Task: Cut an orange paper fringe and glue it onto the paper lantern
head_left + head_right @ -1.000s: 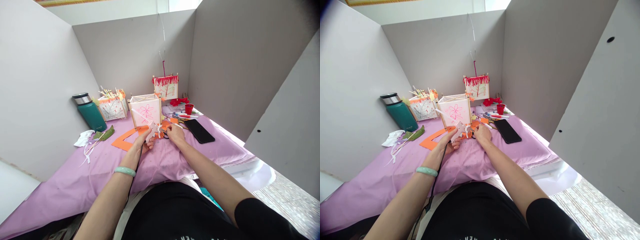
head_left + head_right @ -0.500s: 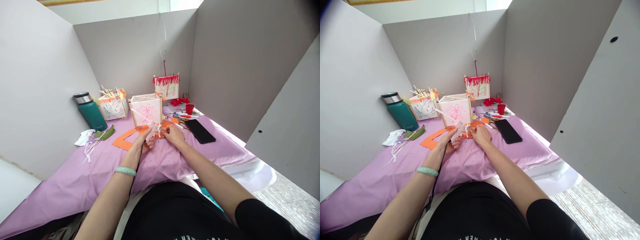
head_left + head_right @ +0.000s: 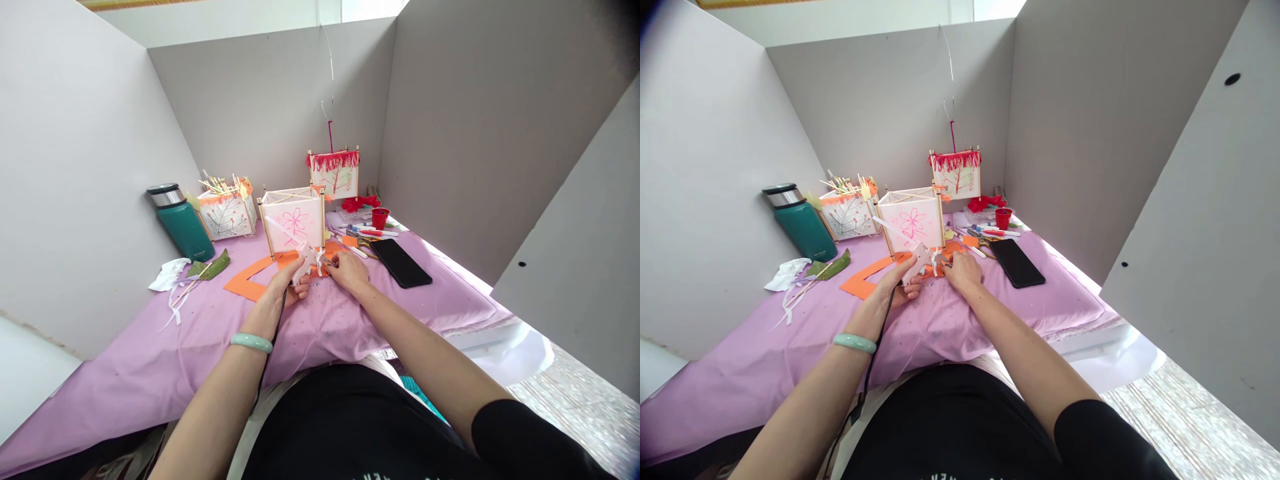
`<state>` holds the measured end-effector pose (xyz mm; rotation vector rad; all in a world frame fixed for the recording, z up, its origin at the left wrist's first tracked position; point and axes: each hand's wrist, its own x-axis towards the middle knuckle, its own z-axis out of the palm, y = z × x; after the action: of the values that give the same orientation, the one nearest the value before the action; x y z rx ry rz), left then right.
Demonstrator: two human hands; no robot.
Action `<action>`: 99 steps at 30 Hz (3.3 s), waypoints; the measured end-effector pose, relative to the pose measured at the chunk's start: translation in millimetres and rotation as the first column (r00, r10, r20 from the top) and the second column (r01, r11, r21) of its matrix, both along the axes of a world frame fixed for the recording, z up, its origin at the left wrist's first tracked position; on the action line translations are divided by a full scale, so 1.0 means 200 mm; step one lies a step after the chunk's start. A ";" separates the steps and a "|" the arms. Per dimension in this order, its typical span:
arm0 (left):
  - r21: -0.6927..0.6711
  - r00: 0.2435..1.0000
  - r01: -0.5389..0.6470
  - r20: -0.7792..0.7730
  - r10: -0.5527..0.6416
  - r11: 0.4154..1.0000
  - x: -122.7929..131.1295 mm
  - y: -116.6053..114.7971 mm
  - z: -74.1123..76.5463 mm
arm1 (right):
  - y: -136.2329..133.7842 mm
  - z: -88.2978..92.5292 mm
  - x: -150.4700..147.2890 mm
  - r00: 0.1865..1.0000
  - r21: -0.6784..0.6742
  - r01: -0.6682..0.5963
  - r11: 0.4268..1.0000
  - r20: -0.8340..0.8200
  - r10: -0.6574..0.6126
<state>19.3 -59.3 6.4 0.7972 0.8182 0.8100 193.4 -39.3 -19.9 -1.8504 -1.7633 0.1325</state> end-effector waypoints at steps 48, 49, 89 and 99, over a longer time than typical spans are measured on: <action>0.005 1.000 0.004 0.011 -0.004 1.000 -0.01 -0.03 0.02 | -0.03 0.00 0.00 1.000 0.024 -0.024 0.999 0.007 0.024; 0.003 1.000 0.010 0.023 -0.010 1.000 -0.02 -0.03 0.01 | -0.03 0.00 0.00 1.000 0.020 -0.023 1.000 0.006 0.023; 0.002 1.000 0.006 -0.030 -0.006 1.000 0.02 -0.04 0.03 | -0.09 -0.01 0.06 0.946 0.007 -0.217 0.976 0.250 0.208; 0.023 0.997 0.031 -0.071 -0.029 0.999 0.03 -0.02 0.01 | -0.08 -0.03 0.07 0.936 0.018 -0.226 0.974 0.281 0.212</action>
<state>26.0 -62.7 7.6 0.8617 0.8586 0.7695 206.8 -55.3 -25.6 -1.6964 -2.1434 -0.0913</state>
